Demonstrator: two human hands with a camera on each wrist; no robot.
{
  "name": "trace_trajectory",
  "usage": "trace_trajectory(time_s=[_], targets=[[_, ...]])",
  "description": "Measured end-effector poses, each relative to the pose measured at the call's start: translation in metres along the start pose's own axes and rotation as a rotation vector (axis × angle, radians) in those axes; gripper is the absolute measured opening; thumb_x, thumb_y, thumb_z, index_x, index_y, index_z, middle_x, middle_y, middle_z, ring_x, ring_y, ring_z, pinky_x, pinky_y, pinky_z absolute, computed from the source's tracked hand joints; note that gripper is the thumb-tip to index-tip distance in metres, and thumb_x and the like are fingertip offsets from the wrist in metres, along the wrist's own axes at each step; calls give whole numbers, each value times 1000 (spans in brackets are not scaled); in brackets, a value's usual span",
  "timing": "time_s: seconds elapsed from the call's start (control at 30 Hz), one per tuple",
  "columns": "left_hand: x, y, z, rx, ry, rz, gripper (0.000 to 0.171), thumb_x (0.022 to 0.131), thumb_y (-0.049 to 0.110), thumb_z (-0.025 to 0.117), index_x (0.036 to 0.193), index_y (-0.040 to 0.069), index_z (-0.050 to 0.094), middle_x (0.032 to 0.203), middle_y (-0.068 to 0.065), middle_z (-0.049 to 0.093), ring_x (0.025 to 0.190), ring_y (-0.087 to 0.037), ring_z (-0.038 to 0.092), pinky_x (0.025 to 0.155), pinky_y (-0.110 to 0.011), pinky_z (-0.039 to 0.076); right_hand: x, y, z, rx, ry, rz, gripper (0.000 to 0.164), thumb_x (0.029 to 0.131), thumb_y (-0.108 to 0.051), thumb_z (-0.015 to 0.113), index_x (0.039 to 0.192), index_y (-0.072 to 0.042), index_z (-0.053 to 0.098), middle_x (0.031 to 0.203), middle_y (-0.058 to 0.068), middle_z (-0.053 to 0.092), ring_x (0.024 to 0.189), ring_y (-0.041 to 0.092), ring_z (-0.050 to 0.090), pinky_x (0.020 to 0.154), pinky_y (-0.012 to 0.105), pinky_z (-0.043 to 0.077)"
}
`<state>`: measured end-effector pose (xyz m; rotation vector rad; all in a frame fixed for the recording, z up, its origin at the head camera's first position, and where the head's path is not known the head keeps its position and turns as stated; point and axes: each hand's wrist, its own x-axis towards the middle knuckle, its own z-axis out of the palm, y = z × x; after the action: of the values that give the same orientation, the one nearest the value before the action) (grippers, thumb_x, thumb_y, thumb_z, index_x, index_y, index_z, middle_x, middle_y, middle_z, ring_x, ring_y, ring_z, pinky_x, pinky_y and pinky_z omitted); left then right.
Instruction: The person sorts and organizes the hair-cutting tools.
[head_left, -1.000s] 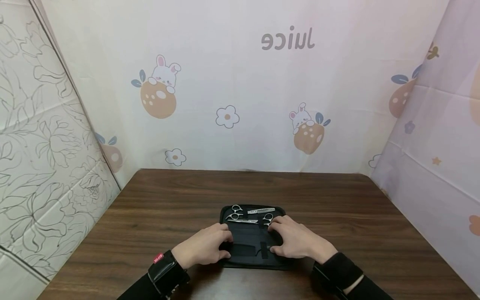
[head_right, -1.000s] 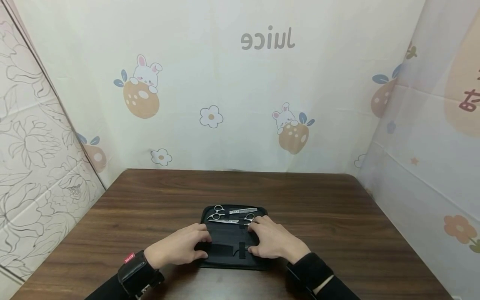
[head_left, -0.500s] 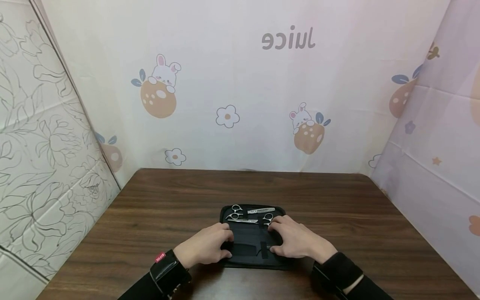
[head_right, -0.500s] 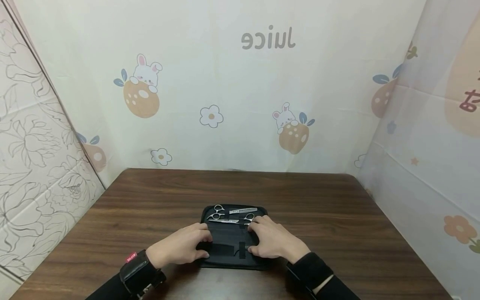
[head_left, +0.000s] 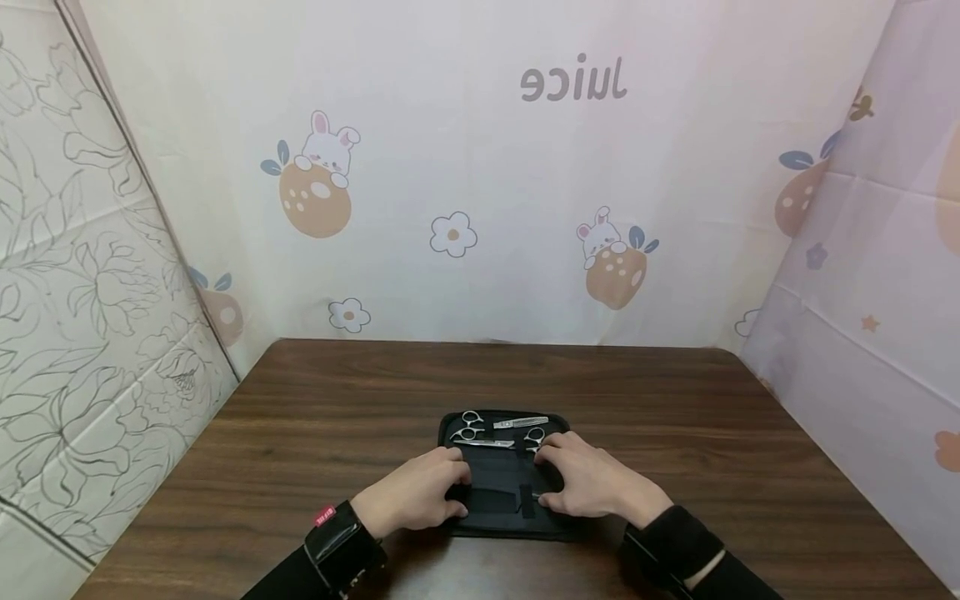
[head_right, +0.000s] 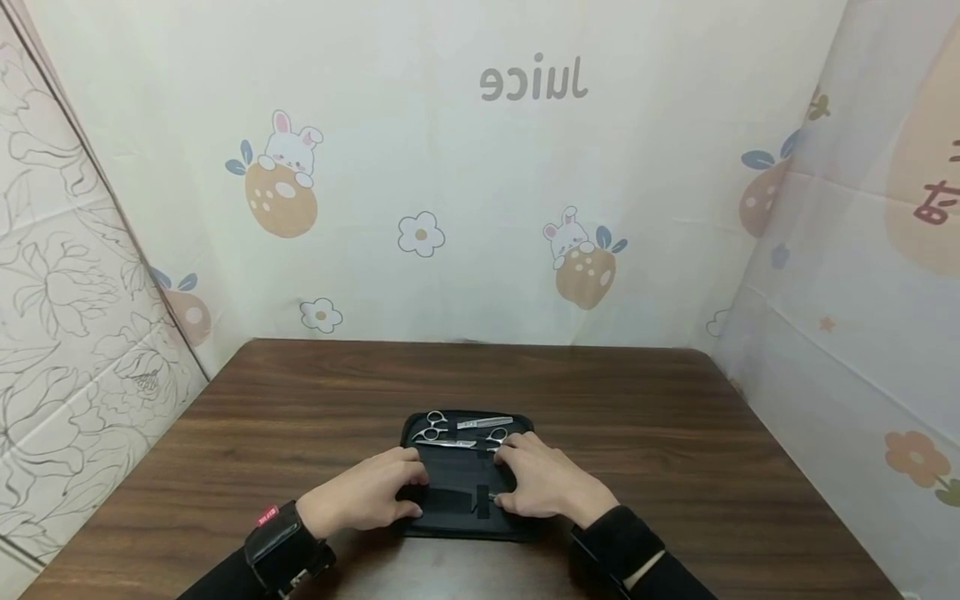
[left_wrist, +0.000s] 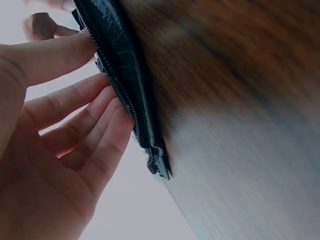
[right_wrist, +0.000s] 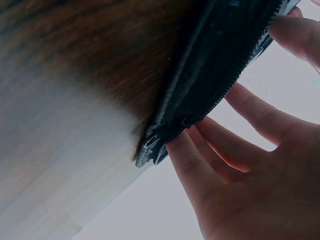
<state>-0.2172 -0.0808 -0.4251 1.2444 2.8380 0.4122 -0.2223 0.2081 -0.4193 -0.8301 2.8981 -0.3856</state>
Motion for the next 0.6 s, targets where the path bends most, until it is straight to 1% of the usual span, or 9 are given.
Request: trace_trajectory(time_s=[0.17, 0.3, 0.6], targets=[[-2, -2, 0, -24, 6, -1, 26, 87, 27, 83, 105, 12, 73, 97, 6, 57, 90, -7, 54, 79, -27, 50, 0, 0, 1, -2, 3, -2, 44, 85, -34, 79, 120, -10, 69, 130, 7, 57, 120, 26, 52, 86, 51, 52], [-5, -5, 0, -48, -7, -17, 27, 86, 28, 83, 107, 13, 72, 99, 7, 57, 92, -7, 53, 81, -27, 50, 0, 0, 1, -1, 5, 1, 44, 84, -34, 79, 119, -10, 69, 129, 6, 58, 119, 26, 52, 86, 52, 52], [-8, -8, 0, -53, -10, -21, 24, 87, 22, 80, 107, 11, 73, 101, 7, 58, 94, -8, 55, 84, -28, 51, 1, 0, 1, 2, -6, 10, 43, 84, -34, 79, 119, -11, 69, 130, 6, 58, 120, 26, 52, 88, 52, 52]])
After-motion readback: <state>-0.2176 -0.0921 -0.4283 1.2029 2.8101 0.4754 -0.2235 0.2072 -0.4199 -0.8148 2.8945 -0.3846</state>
